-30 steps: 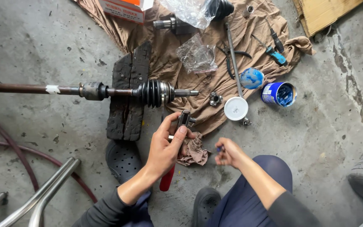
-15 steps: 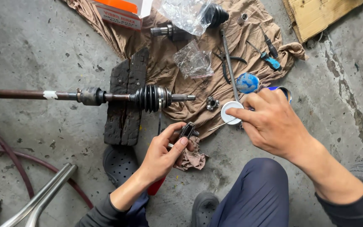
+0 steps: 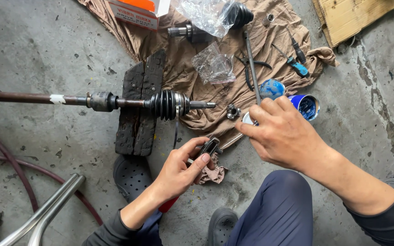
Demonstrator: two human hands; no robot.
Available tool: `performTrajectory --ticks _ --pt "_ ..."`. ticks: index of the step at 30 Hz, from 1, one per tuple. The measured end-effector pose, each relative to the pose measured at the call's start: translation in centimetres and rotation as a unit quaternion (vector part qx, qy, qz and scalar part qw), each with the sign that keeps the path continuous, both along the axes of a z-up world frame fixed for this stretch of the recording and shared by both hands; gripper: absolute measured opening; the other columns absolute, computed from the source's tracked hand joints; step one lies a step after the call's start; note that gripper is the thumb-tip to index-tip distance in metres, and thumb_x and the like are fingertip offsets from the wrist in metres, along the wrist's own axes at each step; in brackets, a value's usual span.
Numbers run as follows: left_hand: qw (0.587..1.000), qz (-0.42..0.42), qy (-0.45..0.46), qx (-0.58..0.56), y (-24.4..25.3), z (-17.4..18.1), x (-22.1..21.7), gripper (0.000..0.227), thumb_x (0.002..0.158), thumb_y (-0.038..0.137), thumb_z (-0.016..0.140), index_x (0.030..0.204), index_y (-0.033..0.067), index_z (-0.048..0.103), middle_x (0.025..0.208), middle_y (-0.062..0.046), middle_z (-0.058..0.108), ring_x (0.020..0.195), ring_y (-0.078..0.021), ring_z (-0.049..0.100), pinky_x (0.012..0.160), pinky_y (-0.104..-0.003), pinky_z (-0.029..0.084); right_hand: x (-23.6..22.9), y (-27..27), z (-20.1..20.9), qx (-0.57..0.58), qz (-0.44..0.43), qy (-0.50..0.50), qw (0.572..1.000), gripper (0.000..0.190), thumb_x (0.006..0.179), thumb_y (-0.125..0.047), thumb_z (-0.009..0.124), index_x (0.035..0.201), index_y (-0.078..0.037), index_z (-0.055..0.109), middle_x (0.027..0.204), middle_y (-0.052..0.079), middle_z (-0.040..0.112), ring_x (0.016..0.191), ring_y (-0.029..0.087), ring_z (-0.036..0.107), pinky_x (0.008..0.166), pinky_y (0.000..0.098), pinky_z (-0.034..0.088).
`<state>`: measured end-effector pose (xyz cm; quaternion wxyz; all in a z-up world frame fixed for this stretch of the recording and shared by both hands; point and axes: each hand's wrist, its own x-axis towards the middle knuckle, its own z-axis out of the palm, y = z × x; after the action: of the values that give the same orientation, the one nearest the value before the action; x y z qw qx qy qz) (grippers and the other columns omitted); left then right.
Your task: The person sits on the workshop floor and slides a new rubber CV boot onto a driveshaft, positions it over the joint, and uses pliers to tighten a metal boot clamp around the boot. They handle small clamp parts and a cloth while securing the boot in place.
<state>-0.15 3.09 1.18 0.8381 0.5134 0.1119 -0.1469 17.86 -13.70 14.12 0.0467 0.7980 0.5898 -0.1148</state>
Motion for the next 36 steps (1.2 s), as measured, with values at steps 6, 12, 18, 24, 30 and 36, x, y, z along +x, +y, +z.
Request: performTrajectory --ticks 6,12,18,24,30,36 --pt "1.000 -0.024 -0.008 -0.009 -0.1 0.7 0.1 0.045 0.101 0.024 0.061 0.139 -0.0008 0.056 0.085 -0.008 0.076 0.052 -0.0053 0.057 0.045 -0.023 0.046 0.3 -0.1 -1.8 0.045 0.042 0.073 0.995 0.026 0.073 -0.018 0.073 0.098 -0.010 0.075 0.090 0.007 0.061 0.093 0.027 0.058 0.079 0.0419 0.042" --pt "0.999 -0.036 -0.024 -0.030 0.2 0.9 -0.1 0.045 0.102 0.026 0.059 0.137 -0.0004 0.055 0.085 -0.007 0.076 0.051 -0.0063 0.058 0.044 -0.022 0.045 0.5 -1.8 -6.6 0.153 -0.033 0.299 0.941 0.012 0.069 -0.005 0.064 0.079 -0.008 0.071 0.081 0.004 0.062 0.085 0.025 0.056 0.080 0.0388 0.043" --pt "0.996 -0.006 -0.087 -0.031 -0.5 1.3 -0.3 0.043 0.104 0.023 0.059 0.140 -0.0013 0.054 0.086 -0.007 0.076 0.053 -0.0061 0.058 0.046 -0.022 0.045 -4.2 -2.7 -13.3 0.338 -0.200 0.592 0.704 0.009 0.075 -0.008 0.058 0.077 -0.002 0.064 0.083 0.007 0.066 0.085 0.022 0.056 0.080 0.0349 0.045" --pt "0.994 0.078 -0.060 0.046 -1.3 1.1 -0.6 0.039 0.104 0.019 0.060 0.137 -0.0010 0.053 0.088 -0.008 0.075 0.061 -0.0054 0.063 0.049 -0.022 0.049 -15.3 -1.7 -17.6 0.442 -0.410 0.659 0.449 0.034 0.105 -0.029 0.050 0.114 0.002 0.060 0.101 0.010 0.063 0.089 0.024 0.058 0.078 0.0355 0.048" --pt "0.985 0.147 -0.007 0.094 -1.3 2.0 -0.3 0.038 0.103 0.019 0.060 0.134 -0.0009 0.054 0.093 -0.009 0.074 0.071 -0.0096 0.066 0.053 -0.023 0.053 -19.1 0.4 -13.1 0.454 -0.480 0.659 0.360 0.034 0.112 -0.023 0.038 0.136 -0.002 0.048 0.111 0.006 0.056 0.093 0.013 0.051 0.080 0.0270 0.044" --pt "0.968 0.183 -0.053 0.162 -1.0 2.2 -0.1 0.035 0.103 0.019 0.059 0.130 -0.0018 0.055 0.104 -0.011 0.069 0.079 -0.0122 0.068 0.060 -0.025 0.057 -18.2 2.1 -9.6 0.388 -0.525 0.523 0.548 0.032 0.103 -0.012 0.039 0.132 -0.002 0.047 0.117 0.006 0.059 0.095 0.010 0.057 0.083 0.0243 0.049"
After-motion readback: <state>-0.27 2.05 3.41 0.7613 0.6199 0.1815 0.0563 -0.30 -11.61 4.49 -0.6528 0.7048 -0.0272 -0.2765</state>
